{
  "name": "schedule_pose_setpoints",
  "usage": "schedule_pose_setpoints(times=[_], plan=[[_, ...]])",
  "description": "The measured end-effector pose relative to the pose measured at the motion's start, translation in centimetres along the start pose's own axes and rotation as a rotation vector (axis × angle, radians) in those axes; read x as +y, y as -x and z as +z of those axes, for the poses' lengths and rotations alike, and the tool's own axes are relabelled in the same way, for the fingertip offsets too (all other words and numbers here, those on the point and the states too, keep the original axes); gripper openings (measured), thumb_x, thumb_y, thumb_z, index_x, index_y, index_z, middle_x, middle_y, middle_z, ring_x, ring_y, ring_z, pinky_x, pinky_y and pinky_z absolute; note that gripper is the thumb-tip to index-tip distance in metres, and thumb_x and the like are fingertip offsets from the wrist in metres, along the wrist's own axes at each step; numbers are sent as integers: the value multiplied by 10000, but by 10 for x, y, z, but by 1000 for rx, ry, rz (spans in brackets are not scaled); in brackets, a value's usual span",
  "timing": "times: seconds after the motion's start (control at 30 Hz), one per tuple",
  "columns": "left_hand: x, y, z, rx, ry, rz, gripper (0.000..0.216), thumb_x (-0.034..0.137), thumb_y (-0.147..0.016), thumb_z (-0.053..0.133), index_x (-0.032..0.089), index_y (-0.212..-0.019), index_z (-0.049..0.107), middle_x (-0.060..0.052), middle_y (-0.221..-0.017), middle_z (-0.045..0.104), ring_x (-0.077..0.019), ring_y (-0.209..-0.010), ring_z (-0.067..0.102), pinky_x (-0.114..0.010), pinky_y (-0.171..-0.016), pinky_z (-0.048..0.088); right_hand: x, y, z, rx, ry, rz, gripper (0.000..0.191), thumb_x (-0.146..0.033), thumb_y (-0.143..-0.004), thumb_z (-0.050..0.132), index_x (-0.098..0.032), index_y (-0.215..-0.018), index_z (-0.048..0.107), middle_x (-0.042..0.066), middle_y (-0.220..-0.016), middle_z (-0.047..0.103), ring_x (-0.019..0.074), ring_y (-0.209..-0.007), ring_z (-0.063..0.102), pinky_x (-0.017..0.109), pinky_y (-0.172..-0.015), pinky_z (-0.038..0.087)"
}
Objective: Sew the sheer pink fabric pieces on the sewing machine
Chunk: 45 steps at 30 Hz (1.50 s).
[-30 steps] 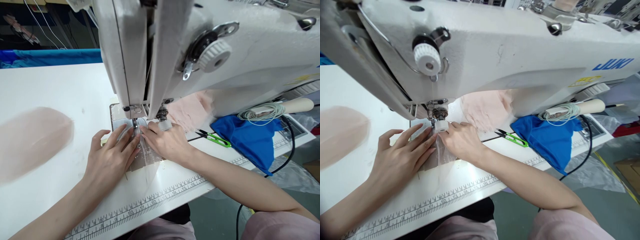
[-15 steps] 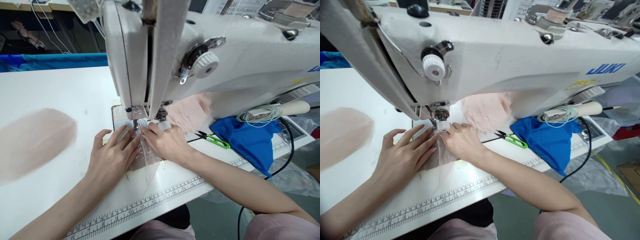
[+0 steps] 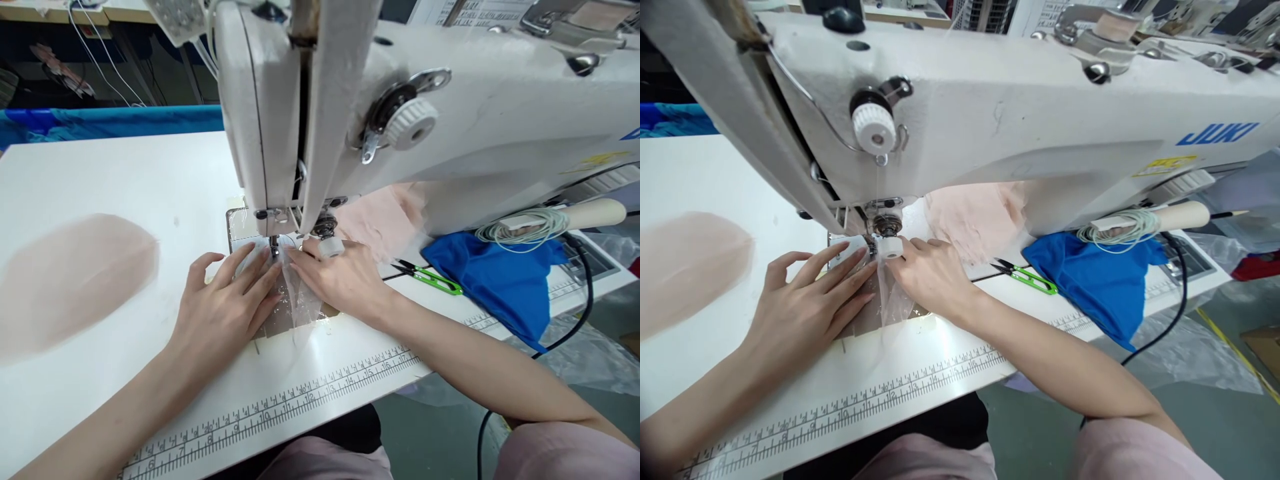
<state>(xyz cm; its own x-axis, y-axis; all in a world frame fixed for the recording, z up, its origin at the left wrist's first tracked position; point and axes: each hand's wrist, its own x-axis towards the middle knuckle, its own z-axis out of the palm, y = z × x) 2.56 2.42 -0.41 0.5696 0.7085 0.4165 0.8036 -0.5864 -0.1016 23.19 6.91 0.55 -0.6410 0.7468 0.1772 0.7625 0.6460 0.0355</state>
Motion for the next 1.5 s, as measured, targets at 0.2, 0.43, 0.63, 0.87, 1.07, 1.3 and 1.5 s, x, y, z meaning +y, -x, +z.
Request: schedule_pose_setpoints(times=[0.2,0.43,0.63,0.87,1.07,1.3,1.5], plan=[[16,8,-43,-338,390,32,249,395,-865,614,222,-1044,619,-48,-1027,670,-233,-887,624,-357,-689,505,9,12,-42,-404,-500,-211,138,-256,-822,698,-205,-942,653,-25,-988,640,99,-691,527,240,-503,250],[35,4,-29,-366,161,-22,254,1,-794,373,192,-757,536,-35,-730,562,-217,-674,522,-335,-585,436,13,14,-45,-398,-625,-109,125,-102,-908,521,-185,-818,544,-44,-754,597,86,-628,488,245,-539,252],[21,-6,-20,-361,483,-257,227,56,-808,317,214,-687,425,13,-665,502,-148,-624,496,-235,-512,368,12,17,-41,-324,-647,-165,237,-284,-857,668,-198,-1054,567,-3,-986,627,115,-712,533,240,-541,268],[18,-10,-29,-287,642,-346,243,103,-850,328,220,-678,455,28,-596,537,-130,-511,481,-252,-464,368,9,17,-39,-264,-635,-108,163,-74,-905,498,-174,-786,544,-31,-756,590,96,-636,493,244,-534,252],[2,-21,-27,-382,538,-291,423,488,-901,500,218,-1215,587,-43,-962,686,-181,-713,638,-298,-579,483,14,18,-40,-145,-627,-128,119,-104,-905,549,-152,-829,627,-17,-781,601,91,-655,504,236,-558,282],[-14,-42,-25,-502,469,-243,320,344,-954,434,201,-855,702,41,-646,527,-82,-515,445,-236,-481,316,8,14,-27,167,-438,-9,276,-276,-1003,486,-201,-973,749,26,-933,609,90,-687,530,238,-561,292],[-21,-37,-20,-372,591,-214,469,431,-993,387,179,-711,663,26,-627,494,-59,-467,370,-219,-413,298,6,11,-26,176,-339,11,305,-276,-1003,461,-204,-938,750,7,-780,633,101,-642,536,253,-522,207]])
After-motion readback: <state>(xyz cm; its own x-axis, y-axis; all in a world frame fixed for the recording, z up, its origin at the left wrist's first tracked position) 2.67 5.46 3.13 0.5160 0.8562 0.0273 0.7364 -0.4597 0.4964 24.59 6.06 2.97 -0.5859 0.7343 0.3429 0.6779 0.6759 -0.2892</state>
